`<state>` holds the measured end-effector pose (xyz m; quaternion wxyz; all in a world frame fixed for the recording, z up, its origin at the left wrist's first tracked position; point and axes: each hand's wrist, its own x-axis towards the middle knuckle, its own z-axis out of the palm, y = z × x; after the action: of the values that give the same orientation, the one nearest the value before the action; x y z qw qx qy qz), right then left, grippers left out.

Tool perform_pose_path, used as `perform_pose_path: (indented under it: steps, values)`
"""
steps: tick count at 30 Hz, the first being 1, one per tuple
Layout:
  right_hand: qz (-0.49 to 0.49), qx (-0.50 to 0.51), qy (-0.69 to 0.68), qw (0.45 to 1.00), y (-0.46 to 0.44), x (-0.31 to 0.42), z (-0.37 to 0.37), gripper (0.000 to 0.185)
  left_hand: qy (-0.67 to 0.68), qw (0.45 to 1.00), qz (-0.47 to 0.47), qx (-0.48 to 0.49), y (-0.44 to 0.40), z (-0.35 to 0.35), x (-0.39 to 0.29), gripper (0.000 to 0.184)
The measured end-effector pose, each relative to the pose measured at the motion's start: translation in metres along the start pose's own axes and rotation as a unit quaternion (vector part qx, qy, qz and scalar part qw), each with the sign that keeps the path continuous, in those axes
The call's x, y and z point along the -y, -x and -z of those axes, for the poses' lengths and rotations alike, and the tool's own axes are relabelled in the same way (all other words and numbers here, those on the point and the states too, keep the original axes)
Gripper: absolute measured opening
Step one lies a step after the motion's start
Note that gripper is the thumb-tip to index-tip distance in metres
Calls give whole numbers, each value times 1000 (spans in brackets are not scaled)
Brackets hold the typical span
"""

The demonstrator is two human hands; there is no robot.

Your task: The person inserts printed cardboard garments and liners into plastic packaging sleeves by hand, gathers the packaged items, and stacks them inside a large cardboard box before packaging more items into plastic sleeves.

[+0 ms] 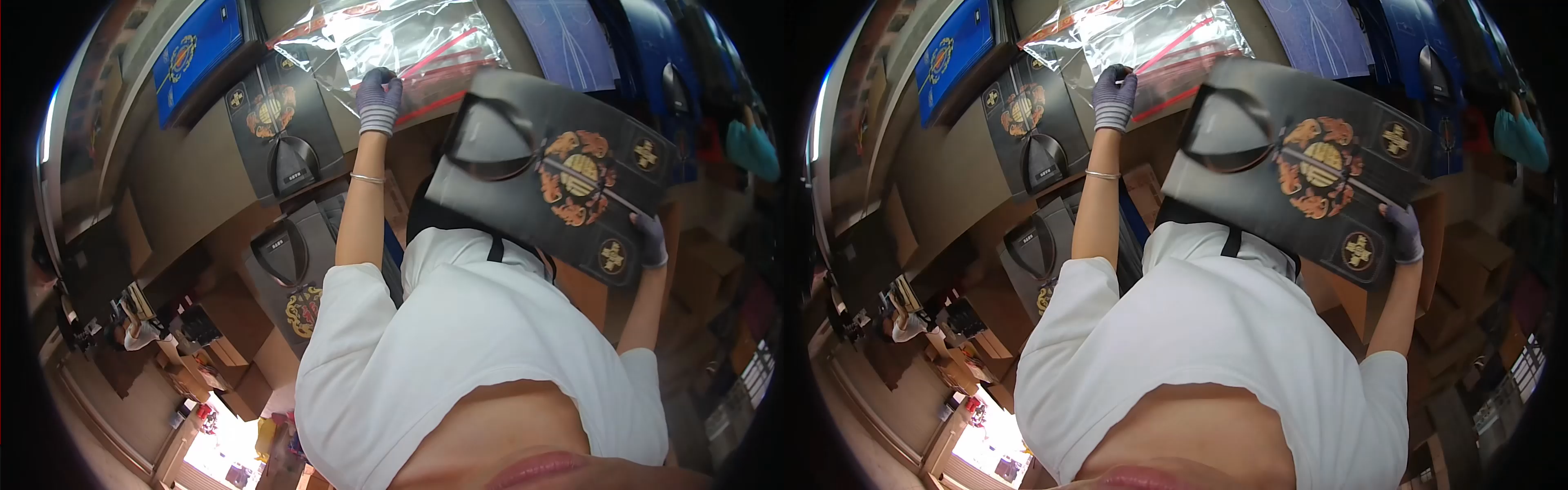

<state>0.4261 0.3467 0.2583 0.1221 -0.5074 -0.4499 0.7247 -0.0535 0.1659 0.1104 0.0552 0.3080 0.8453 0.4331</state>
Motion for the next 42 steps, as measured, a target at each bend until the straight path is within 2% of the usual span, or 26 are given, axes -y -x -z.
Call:
perform_pose_path:
  steps: [2,4,8,11,13,14,18,22,26,29,35,38,39,41,42]
  values:
    - [-22,11,40,999,-13,-11,-11,41,19,999,27,33,7,-6,9,16]
    - [-47,75,29,996,-21,-6,-49,38,24,997,46,61,13,-5,8,15]
    - [-91,147,6,985,-63,-49,-62,38,27,999,0,18,23,3,-1,12]
    - [-48,161,-18,986,-47,-34,-89,41,14,998,-61,4,28,9,0,11]
    - [-50,157,-22,986,-48,-42,-87,43,-28,991,-129,13,39,9,2,12]
    - [-51,154,-28,986,-48,-42,-87,43,-58,990,-126,30,42,7,5,13]
    - [-24,119,-52,991,-44,-47,-95,42,-109,988,-100,36,53,11,4,18]
    - [25,86,-89,992,-55,-73,-87,40,-152,988,-16,-17,68,13,30,15]
    - [29,48,-114,992,-52,-84,-86,38,-183,982,-15,-33,83,29,43,11]
    - [30,43,-114,992,-54,-92,-80,37,-142,986,-46,-71,87,30,39,10]
    - [43,18,-146,988,-52,-100,-92,31,-126,987,-77,-64,89,29,17,11]
    - [54,8,-154,987,-54,-113,-97,30,-84,978,-186,-31,89,28,-10,11]
    - [59,3,-150,987,-53,-115,-99,30,-68,974,-217,9,95,22,-12,14]
    - [58,-19,-167,984,-49,-111,-110,29,-61,974,-214,37,99,24,-38,10]
    - [47,-19,-163,985,-55,-122,-107,30,18,995,-99,-3,96,17,-31,10]
